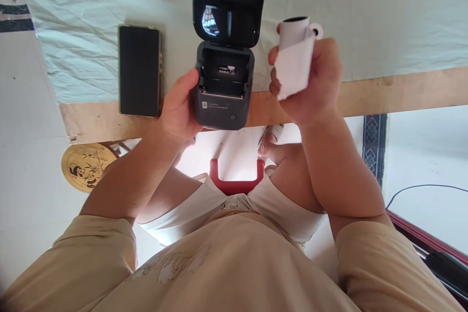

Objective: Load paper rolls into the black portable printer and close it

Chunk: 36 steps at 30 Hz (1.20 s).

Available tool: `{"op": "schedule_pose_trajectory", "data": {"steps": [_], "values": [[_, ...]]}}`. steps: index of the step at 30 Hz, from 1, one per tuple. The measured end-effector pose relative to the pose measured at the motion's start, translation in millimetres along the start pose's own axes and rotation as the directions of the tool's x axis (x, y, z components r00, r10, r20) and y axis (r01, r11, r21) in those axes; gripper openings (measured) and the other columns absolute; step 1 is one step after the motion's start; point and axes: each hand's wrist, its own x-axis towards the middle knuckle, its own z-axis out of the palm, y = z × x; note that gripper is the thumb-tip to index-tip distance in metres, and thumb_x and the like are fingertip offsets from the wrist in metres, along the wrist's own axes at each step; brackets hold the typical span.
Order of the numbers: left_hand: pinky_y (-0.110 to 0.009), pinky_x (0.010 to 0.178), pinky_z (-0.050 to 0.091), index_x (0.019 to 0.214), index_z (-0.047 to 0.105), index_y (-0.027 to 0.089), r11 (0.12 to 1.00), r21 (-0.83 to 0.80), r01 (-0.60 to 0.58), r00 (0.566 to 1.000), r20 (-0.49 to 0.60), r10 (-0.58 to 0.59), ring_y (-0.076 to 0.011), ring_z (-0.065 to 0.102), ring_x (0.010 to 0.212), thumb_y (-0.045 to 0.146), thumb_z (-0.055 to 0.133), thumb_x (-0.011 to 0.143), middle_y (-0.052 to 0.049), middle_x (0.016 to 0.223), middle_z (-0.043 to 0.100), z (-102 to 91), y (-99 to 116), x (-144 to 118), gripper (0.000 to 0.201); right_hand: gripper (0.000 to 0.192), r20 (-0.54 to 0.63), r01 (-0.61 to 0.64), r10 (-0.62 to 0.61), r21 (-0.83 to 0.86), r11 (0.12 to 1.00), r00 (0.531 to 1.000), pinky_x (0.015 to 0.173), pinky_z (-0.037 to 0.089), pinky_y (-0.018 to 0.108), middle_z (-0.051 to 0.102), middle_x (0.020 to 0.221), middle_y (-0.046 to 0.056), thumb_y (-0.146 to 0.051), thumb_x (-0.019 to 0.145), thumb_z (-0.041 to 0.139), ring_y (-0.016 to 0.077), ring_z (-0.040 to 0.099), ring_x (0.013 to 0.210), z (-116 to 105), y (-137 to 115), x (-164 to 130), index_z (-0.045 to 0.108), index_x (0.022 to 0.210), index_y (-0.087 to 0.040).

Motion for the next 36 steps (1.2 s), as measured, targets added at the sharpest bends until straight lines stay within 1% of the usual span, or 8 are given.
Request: {"op": "schedule_pose_trajectory", "data": {"steps": [4, 7, 12, 19, 23, 28, 33, 36], "values": [[-0.032, 0.076, 0.047, 0.091, 0.056, 0.022, 1.000, -0.023, -0.021, 1.000, -0.010, 0.021, -0.0184, 0.060, 0.091, 0.039, 0.042, 0.081, 0.000, 0.088, 0.064, 0.4, 0, 1, 0.024, 0.019, -0.106, 0.093, -0.110, -0.152, 0.984, 0.988, 0.032, 0.015, 0.022, 0.038, 0.062, -0.004, -0.042, 0.068, 0.050, 0.0061, 0.027, 0.038, -3, 20, 6, 0.045, 0.077, -0.027], [-0.032, 0.079, 0.048, 0.090, 0.058, 0.022, 0.998, -0.041, -0.047, 0.999, 0.003, 0.047, -0.0178, 0.059, 0.092, 0.036, 0.042, 0.082, -0.001, 0.085, 0.065, 3.3, 2, -1, 0.023, 0.022, -0.091, 0.229, -0.279, -0.364, 0.903, 0.956, 0.041, 0.031, 0.022, 0.042, 0.064, -0.004, -0.045, 0.071, 0.056, 0.0091, 0.041, 0.051, -5, 33, 4, 0.046, 0.075, -0.026], [-0.030, 0.074, 0.049, 0.089, 0.059, 0.019, 0.997, -0.049, -0.059, 0.998, 0.014, 0.059, -0.0143, 0.061, 0.079, 0.035, 0.041, 0.082, -0.001, 0.085, 0.065, 4.6, 4, -2, 0.025, 0.016, 0.069, 0.338, -0.468, -0.785, 0.519, 0.881, 0.066, 0.042, 0.032, 0.052, 0.075, -0.001, -0.041, 0.077, 0.053, 0.0144, 0.048, 0.070, -6, 34, 3, 0.050, 0.078, -0.025], [-0.032, 0.077, 0.049, 0.089, 0.059, 0.020, 0.996, -0.065, -0.053, 0.998, 0.012, 0.054, -0.0152, 0.062, 0.080, 0.035, 0.040, 0.082, -0.001, 0.087, 0.065, 4.3, 4, -2, 0.026, 0.059, 0.202, 0.426, -0.533, -0.840, 0.338, 0.822, 0.069, 0.045, 0.033, 0.056, 0.110, -0.003, -0.022, 0.077, 0.053, 0.0164, 0.055, 0.078, -6, 23, 0, 0.026, 0.126, -0.042], [-0.032, 0.078, 0.049, 0.089, 0.059, 0.022, 0.996, -0.080, -0.032, 0.999, 0.025, 0.034, -0.0163, 0.062, 0.082, 0.036, 0.042, 0.082, -0.001, 0.086, 0.066, 3.3, 5, -3, 0.023, 0.054, 0.284, 0.438, -0.505, -0.873, 0.215, 0.815, 0.080, 0.046, 0.034, 0.053, 0.120, -0.001, -0.016, 0.078, 0.049, 0.0164, 0.055, 0.089, -6, 25, 3, 0.034, 0.126, -0.036], [-0.033, 0.077, 0.049, 0.090, 0.058, 0.020, 0.998, -0.054, -0.028, 0.999, 0.016, 0.029, -0.0189, 0.061, 0.090, 0.037, 0.039, 0.082, -0.001, 0.086, 0.065, 0.1, 4, -2, 0.027, 0.059, 0.323, 0.477, -0.538, -0.862, 0.173, 0.779, 0.088, 0.044, 0.035, 0.056, 0.114, 0.004, -0.010, 0.070, 0.052, 0.0189, 0.052, 0.102, -6, 24, 3, 0.040, 0.125, -0.025], [-0.032, 0.076, 0.049, 0.088, 0.058, 0.020, 0.993, -0.098, -0.059, 0.997, 0.048, 0.064, -0.0176, 0.061, 0.085, 0.034, 0.040, 0.082, -0.002, 0.088, 0.066, 0.3, 2, -2, 0.024, 0.056, 0.222, 0.474, -0.759, -0.871, 0.128, 0.613, 0.090, 0.040, 0.036, 0.052, 0.111, 0.005, 0.002, 0.065, 0.044, 0.0198, 0.047, 0.104, -17, 12, 0, 0.045, 0.116, -0.022], [-0.032, 0.075, 0.049, 0.089, 0.058, 0.020, 0.993, -0.099, -0.069, 0.995, 0.061, 0.075, -0.0158, 0.061, 0.081, 0.033, 0.038, 0.083, -0.001, 0.088, 0.065, 1.7, 2, -2, 0.025, 0.052, 0.157, 0.395, -0.715, -0.901, 0.179, 0.681, 0.089, 0.039, 0.037, 0.050, 0.111, 0.008, -0.002, 0.067, 0.051, 0.0213, 0.046, 0.103, -31, 14, 9, 0.045, 0.115, -0.022]]}}
